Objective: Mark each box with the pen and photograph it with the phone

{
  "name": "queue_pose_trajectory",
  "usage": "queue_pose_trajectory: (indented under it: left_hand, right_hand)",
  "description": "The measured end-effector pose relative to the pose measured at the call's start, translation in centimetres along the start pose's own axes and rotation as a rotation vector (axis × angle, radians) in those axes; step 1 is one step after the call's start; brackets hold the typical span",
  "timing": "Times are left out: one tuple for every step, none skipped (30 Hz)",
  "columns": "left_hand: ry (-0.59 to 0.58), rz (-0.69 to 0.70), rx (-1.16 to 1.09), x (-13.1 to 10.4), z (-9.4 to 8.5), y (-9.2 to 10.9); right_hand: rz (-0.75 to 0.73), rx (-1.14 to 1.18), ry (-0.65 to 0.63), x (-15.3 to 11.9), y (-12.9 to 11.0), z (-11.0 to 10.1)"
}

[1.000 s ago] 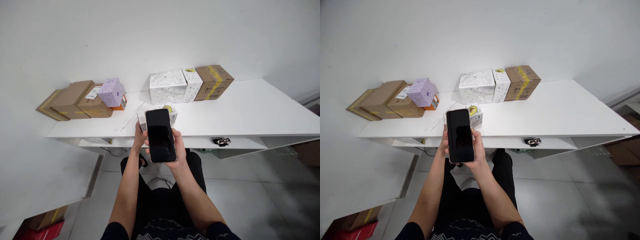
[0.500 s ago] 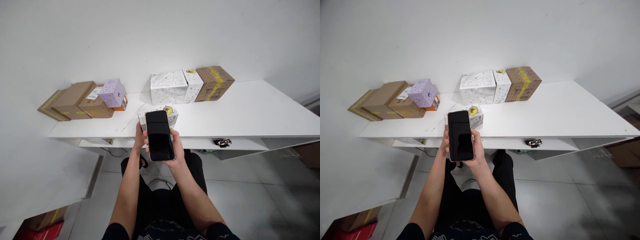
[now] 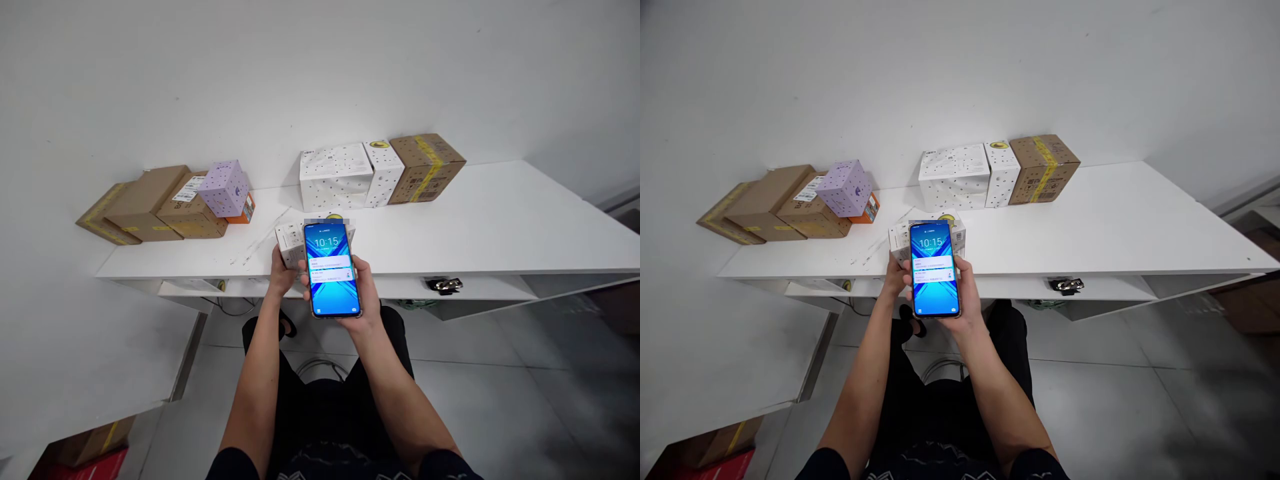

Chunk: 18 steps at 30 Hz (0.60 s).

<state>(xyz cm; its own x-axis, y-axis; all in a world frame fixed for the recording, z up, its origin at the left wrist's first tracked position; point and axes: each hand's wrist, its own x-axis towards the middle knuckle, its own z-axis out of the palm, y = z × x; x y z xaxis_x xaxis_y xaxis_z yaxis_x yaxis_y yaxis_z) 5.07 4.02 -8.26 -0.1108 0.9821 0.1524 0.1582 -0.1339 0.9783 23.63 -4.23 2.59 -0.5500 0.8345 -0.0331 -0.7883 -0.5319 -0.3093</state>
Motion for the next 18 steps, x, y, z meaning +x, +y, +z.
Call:
queue_pose_trajectory:
  left_hand:
    - [-0.012,-0.002,-0.016,0.1,0.0,0.0]
    - [-0.018,-0.002,-0.027,0.1,0.0,-0.1]
    - [-0.015,0.001,-0.029,0.2,0.1,-0.1]
    - [-0.006,0.008,-0.025,0.2,0.1,-0.1]
    - [0.0,0.015,-0.022,0.2,0.2,0.0]
    - [0.002,0.02,-0.02,0.1,0.2,0.0]
    - [0.004,0.023,-0.021,0.1,0.3,0.1]
    - [0.003,0.021,-0.02,0.1,0.3,0.1]
    - [0.004,0.014,-0.015,0.1,0.4,0.2]
    - [0.009,0.004,-0.005,0.0,0.3,0.3]
    - [0.017,-0.007,0.006,0.0,0.3,0.4]
    - [0.023,-0.016,0.015,0.0,0.2,0.4]
    - [0.022,-0.022,0.023,0.0,0.1,0.5]
    - [0.012,-0.022,0.025,0.0,0.0,0.5]
    - [-0.007,-0.016,0.022,0.0,-0.1,0.5]
    - [-0.033,-0.008,0.014,0.0,-0.2,0.6]
    - [-0.058,-0.001,0.005,0.0,-0.4,0.6]
    - [-0.081,0.006,-0.005,0.0,-0.5,0.6]
  right_hand:
    - [-0.031,-0.02,0.015,-0.3,-0.5,-0.2]
    - [-0.069,-0.044,0.035,-0.7,-1.1,-0.5]
    - [-0.113,-0.074,0.064,-1.1,-1.9,-0.9]
    - [-0.165,-0.111,0.105,-1.5,-2.7,-1.3]
    - [-0.223,-0.159,0.163,-1.9,-3.5,-1.9]
    - [-0.287,-0.22,0.24,-2.2,-4.5,-2.6]
    - [-0.355,-0.296,0.342,-2.5,-5.4,-3.4]
    - [-0.424,-0.388,0.465,-2.8,-6.5,-4.3]
    - [-0.489,-0.5,0.603,-3.0,-7.5,-5.3]
    - [-0.545,-0.637,0.748,-3.2,-8.5,-6.3]
    - [-0.581,-0.802,0.887,-3.3,-9.5,-7.3]
    - [-0.591,-0.992,1.008,-3.4,-10.5,-8.2]
    - [-0.568,-1.197,1.106,-3.4,-11.4,-9.1]
    - [-0.52,-1.405,1.181,-3.4,-12.2,-9.8]
    - [-0.452,-1.6,1.239,-3.3,-12.9,-10.5]
    - [-0.377,-1.774,1.286,-3.1,-13.4,-11.0]
    - [-0.306,-1.925,1.321,-2.8,-13.8,-11.4]
    - [-0.244,-2.05,1.345,-2.5,-14.1,-11.8]
